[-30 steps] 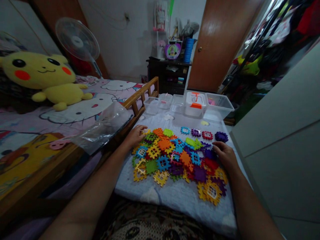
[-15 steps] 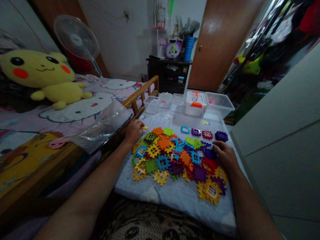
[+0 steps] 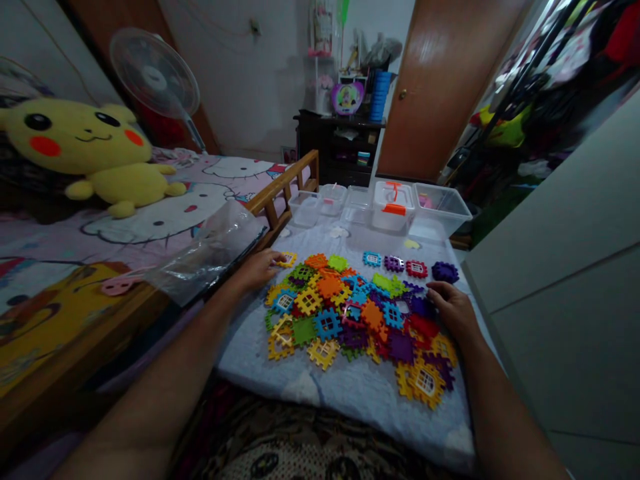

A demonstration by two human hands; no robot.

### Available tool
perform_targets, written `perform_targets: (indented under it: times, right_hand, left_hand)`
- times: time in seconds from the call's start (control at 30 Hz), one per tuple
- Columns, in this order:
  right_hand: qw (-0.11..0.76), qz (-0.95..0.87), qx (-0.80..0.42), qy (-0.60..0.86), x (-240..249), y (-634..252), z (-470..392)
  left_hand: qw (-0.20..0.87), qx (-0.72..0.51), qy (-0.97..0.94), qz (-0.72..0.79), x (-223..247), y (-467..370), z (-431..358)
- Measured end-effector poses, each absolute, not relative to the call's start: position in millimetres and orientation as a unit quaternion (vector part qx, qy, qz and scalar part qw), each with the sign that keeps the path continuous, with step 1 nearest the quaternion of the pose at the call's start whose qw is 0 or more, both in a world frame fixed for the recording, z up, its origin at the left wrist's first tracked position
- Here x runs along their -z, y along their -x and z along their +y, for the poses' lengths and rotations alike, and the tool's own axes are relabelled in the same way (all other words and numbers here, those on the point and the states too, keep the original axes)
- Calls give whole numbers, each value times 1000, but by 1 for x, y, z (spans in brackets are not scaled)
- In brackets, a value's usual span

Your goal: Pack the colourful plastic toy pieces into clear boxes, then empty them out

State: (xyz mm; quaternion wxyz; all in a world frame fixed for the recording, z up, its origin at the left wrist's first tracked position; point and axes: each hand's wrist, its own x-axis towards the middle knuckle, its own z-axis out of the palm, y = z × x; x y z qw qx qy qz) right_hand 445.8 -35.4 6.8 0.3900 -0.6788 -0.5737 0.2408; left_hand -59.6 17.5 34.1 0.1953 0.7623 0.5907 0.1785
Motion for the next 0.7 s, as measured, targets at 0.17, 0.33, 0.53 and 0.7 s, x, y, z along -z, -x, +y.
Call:
perform_targets:
  times: [0.17, 0.33, 0.53, 0.7]
  right_hand:
    - [391, -573, -245, 678, -6, -446, -36]
    - [397, -567, -251, 677, -5, -446, -35]
    - [387, -564, -255, 683, -8, -445, -36]
    - [387, -566, -256, 682, -7, -445, -36]
  left_hand:
    - [297, -132, -768, 551, -47, 72, -4]
    - [362, -94, -749, 547, -49, 64, -16]
    - [396, -109, -732, 544, -53, 60, -14]
    - [309, -157, -753, 559, -67, 62, -8]
